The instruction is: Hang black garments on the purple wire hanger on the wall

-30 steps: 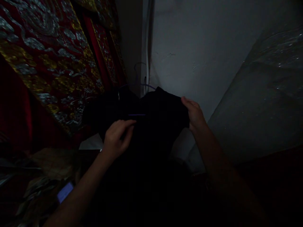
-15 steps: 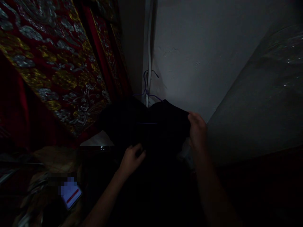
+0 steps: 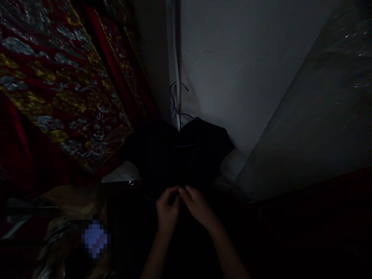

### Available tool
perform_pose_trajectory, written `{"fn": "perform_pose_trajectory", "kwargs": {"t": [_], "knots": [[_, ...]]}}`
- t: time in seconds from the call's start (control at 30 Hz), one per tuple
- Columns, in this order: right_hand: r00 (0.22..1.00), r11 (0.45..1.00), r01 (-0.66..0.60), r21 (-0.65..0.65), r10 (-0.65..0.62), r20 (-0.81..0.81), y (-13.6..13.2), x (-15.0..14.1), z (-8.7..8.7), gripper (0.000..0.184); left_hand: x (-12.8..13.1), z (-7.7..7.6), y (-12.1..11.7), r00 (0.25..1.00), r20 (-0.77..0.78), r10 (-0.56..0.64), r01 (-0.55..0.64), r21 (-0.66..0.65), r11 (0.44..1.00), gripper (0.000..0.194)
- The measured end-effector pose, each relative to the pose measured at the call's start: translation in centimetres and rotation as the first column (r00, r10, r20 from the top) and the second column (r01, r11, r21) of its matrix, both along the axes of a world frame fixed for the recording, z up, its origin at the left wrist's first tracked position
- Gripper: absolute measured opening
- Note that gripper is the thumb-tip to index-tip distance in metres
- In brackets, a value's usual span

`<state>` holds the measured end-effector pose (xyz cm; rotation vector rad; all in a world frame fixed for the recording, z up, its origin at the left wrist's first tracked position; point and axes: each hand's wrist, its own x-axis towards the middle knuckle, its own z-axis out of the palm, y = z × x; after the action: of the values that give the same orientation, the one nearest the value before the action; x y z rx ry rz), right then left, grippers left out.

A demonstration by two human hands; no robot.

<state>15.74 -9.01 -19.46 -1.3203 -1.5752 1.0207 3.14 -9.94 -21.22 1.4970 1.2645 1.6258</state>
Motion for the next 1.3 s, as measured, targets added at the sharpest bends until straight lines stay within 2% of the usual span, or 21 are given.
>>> {"fn": "perform_pose_trajectory", "kwargs": {"t": [0.07, 0.13, 0.27, 0.4, 0.5, 0.6, 0.67, 0.77, 0.9, 0.97, 1.0, 1.07, 1.13, 1.17, 1.23, 1.3], "knots": [[0.999, 1.0, -0.021, -0.017, 0.022, 0.027, -0.2, 0.5, 0.0, 0.042, 0.2, 0.2, 0.0, 1.0, -0.029, 0.002, -0.001, 0.04, 0.999, 0.014], [1.0, 1.0, 0.017, -0.004, -0.017, 0.008, -0.4, 0.7, -0.2, 0.038, 0.5, 0.4, -0.2, 0.999, -0.034, 0.006, -0.004, 0.052, 0.999, 0.015], [0.998, 0.997, 0.066, 0.042, -0.066, 0.001, -0.6, 0.3, -0.5, 0.024, 1.0, 0.4, -0.3, 0.999, -0.005, 0.043, -0.042, 0.018, 0.999, 0.014], [0.999, 0.999, 0.038, 0.013, -0.038, 0.006, -0.6, -0.2, -0.2, 0.025, 0.8, -0.2, -0.3, 0.996, 0.053, 0.074, -0.071, -0.059, 0.996, 0.017], [0.993, 0.998, 0.043, -0.04, -0.047, -0.109, -0.7, -0.3, 0.2, 0.025, 0.7, -0.7, -0.3, 0.993, 0.097, 0.074, -0.062, -0.123, 0.99, 0.023], [0.963, 0.982, -0.003, -0.187, -0.048, -0.266, -0.5, 0.1, 1.3, 0.028, 0.8, -0.9, -0.2, 0.993, 0.095, 0.066, -0.053, -0.135, 0.989, 0.023], [0.929, 0.971, -0.009, -0.24, -0.08, -0.361, 0.3, 0.6, 3.1, 0.031, 1.1, -0.8, -0.2, 0.995, 0.089, 0.043, -0.031, -0.127, 0.991, 0.019], [0.865, 0.976, 0.071, -0.207, -0.164, -0.473, 2.6, 1.3, 7.7, 0.033, 1.6, -0.9, -0.1, 0.999, 0.052, 0.011, -0.005, -0.113, 0.994, 0.01], [0.805, 0.985, 0.165, -0.039, -0.158, -0.571, 6.0, 0.8, 14.7, 0.026, 1.8, -1.7, 1.2, 1.0, -0.028, 0.008, -0.011, -0.107, 0.994, 0.006], [0.796, 0.984, 0.174, 0.047, -0.113, -0.594, 6.6, -0.1, 16.8, 0.024, 1.3, -1.7, 2.4, 0.997, -0.076, 0.015, -0.022, -0.095, 0.995, 0.004], [0.801, 0.981, 0.173, 0.091, -0.086, -0.592, 6.6, -0.6, 17.3, 0.023, 0.9, -1.4, 3.0, 0.994, -0.106, 0.009, -0.019, -0.094, 0.995, 0.005], [0.823, 0.972, 0.165, 0.167, -0.042, -0.566, 6.0, -1.4, 17.1, 0.023, 0.1, 0.0, 4.3, 0.988, -0.152, -0.017, 0.005, -0.076, 0.997, 0.022], [0.845, 0.966, 0.159, 0.206, -0.025, -0.534, 5.2, -1.8, 15.8, 0.023, -0.5, 2.9, 5.2, 0.988, -0.153, -0.01, 0.015, 0.031, 0.999, 0.03], [0.851, 0.965, 0.159, 0.209, -0.027, -0.524, 4.8, -1.7, 15.1, 0.023, -0.8, 4.7, 5.5, 0.99, -0.14, 0.02, -0.001, 0.133, 0.991, 0.026], [0.852, 0.964, 0.173, 0.2, -0.044, -0.522, 4.4, -1.5, 14.0, 0.023, -1.0, 9.0, 5.8, 0.986, -0.113, 0.12, -0.068, 0.384, 0.921, 0.013], [0.848, 0.96, 0.189, 0.205, -0.055, -0.528, 4.3, -1.0, 13.7, 0.022, -1.0, 13.1, 6.0, 0.961, -0.23, 0.151, -0.014, 0.51, 0.86, 0.022]]}}
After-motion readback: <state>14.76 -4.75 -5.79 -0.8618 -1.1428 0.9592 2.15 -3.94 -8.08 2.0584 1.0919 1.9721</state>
